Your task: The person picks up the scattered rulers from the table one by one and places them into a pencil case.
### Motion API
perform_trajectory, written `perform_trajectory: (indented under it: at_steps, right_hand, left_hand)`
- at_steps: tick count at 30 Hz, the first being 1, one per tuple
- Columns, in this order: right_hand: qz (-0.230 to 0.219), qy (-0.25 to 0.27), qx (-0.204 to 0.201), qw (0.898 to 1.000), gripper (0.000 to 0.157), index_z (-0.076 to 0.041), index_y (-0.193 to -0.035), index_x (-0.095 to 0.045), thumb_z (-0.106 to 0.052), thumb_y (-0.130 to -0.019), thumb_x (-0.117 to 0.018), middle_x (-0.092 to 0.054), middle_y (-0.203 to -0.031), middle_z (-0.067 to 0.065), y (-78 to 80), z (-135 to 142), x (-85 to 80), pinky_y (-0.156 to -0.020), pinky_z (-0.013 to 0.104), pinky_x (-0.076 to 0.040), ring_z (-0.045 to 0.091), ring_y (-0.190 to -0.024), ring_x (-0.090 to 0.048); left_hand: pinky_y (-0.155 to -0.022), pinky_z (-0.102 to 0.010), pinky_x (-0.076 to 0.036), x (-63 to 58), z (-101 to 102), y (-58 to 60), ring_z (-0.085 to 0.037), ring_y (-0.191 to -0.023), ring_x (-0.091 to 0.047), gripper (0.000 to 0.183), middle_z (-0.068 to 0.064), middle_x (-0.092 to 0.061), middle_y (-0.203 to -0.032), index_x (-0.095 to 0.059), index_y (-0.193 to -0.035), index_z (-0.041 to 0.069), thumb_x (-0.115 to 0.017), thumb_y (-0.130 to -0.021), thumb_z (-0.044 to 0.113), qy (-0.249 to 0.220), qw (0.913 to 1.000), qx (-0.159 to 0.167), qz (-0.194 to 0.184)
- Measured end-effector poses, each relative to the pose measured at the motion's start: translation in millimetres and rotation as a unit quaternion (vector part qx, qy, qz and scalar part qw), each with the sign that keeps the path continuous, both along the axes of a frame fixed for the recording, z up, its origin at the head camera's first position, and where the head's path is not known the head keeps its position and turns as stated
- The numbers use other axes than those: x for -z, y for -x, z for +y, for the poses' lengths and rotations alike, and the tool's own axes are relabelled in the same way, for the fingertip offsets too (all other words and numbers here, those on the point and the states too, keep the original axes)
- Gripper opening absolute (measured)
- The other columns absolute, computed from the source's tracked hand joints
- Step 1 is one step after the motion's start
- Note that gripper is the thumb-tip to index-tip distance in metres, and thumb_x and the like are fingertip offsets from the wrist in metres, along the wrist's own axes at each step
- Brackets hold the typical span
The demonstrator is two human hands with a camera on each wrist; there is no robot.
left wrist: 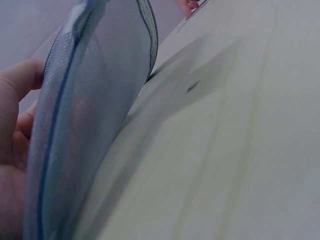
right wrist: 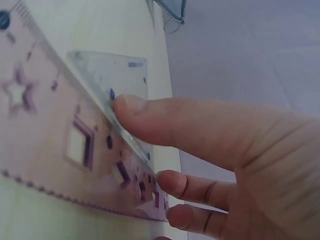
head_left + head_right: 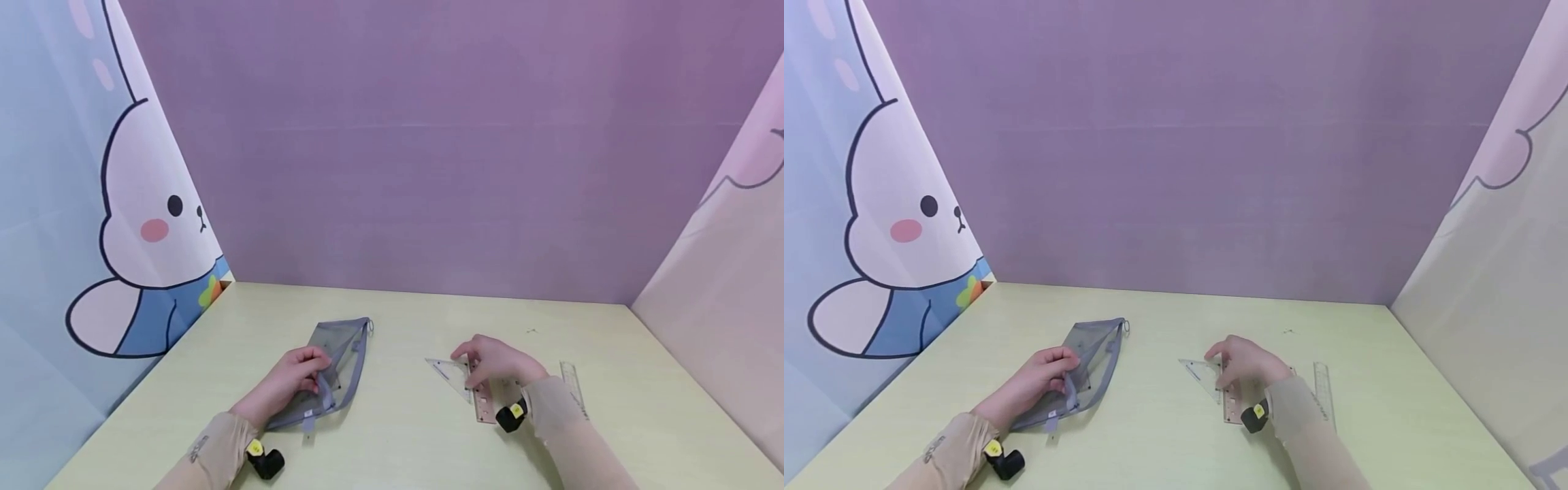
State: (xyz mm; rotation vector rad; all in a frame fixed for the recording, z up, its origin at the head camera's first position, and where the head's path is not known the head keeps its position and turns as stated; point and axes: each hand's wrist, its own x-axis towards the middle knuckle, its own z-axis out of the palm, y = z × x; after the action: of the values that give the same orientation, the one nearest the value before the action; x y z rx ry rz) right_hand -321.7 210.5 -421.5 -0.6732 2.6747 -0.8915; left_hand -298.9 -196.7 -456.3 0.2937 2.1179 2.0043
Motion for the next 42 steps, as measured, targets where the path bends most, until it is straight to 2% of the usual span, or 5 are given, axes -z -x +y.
perform_trajectory:
  at_steps: [25, 29, 32, 36, 42]
  right_hand:
    - [0.089, -0.116, 0.045, 0.988, 0.029, -0.019, -0.066, -0.058, -0.029, -0.070, -0.085, -0.054, -0.066, -0.009, -21.8, -38, -12.8, -0.058, 0.032, -0.041, 0.012, -0.060, -0.048]
    - [0.081, -0.080, 0.037, 0.993, 0.026, -0.016, -0.085, -0.068, -0.028, -0.071, -0.085, -0.062, -0.083, -0.007, -18.1, -35, -13.8, -0.069, 0.038, -0.046, 0.015, -0.073, -0.055]
    - [0.085, -0.063, 0.004, 0.994, 0.054, -0.012, -0.116, -0.066, -0.030, -0.070, -0.086, -0.061, -0.115, 0.003, -13.3, -35, -9.9, -0.088, 0.049, -0.045, 0.024, -0.104, -0.056]
    - [0.084, -0.077, -0.035, 0.993, 0.089, -0.013, -0.141, -0.048, -0.041, -0.067, -0.087, -0.039, -0.147, 0.014, -9.9, -37, -2.4, -0.103, 0.063, -0.028, 0.035, -0.136, -0.033]
    - [0.064, -0.093, -0.039, 0.993, 0.108, -0.016, -0.149, -0.037, -0.051, -0.060, -0.087, -0.021, -0.155, 0.021, -12.6, -38, 3.1, -0.105, 0.070, -0.009, 0.039, -0.142, -0.018]
  left_hand:
    - [-0.057, -0.025, -0.051, 3.7, -2, 0.0, -0.010, -0.063, -0.051, 0.007, -0.001, -0.053, -0.080, -0.062, -0.089, 0.008, -0.063, -0.093, 0.013, -0.002, 1.0000, -0.002, 0.004]
    - [-0.058, -0.025, -0.051, 3.7, -2, 0.8, -0.010, -0.062, -0.052, 0.007, -0.001, -0.053, -0.080, -0.062, -0.089, 0.008, -0.063, -0.093, 0.013, -0.003, 1.0000, 0.002, 0.004]
    - [-0.058, -0.025, -0.051, 2.8, -1, 1.5, -0.010, -0.062, -0.052, 0.008, -0.001, -0.053, -0.079, -0.062, -0.089, 0.007, -0.063, -0.093, 0.013, -0.001, 1.0000, 0.005, 0.005]
    - [-0.058, -0.026, -0.052, 1.2, -1, 1.5, -0.011, -0.062, -0.052, 0.009, -0.001, -0.052, -0.078, -0.061, -0.090, 0.005, -0.064, -0.092, 0.014, 0.002, 1.0000, 0.006, 0.003]
    - [-0.059, -0.027, -0.052, -0.9, -2, 0.8, -0.012, -0.063, -0.053, 0.011, -0.003, -0.054, -0.082, -0.061, -0.091, 0.003, -0.064, -0.093, 0.014, 0.009, 0.9999, 0.009, 0.004]
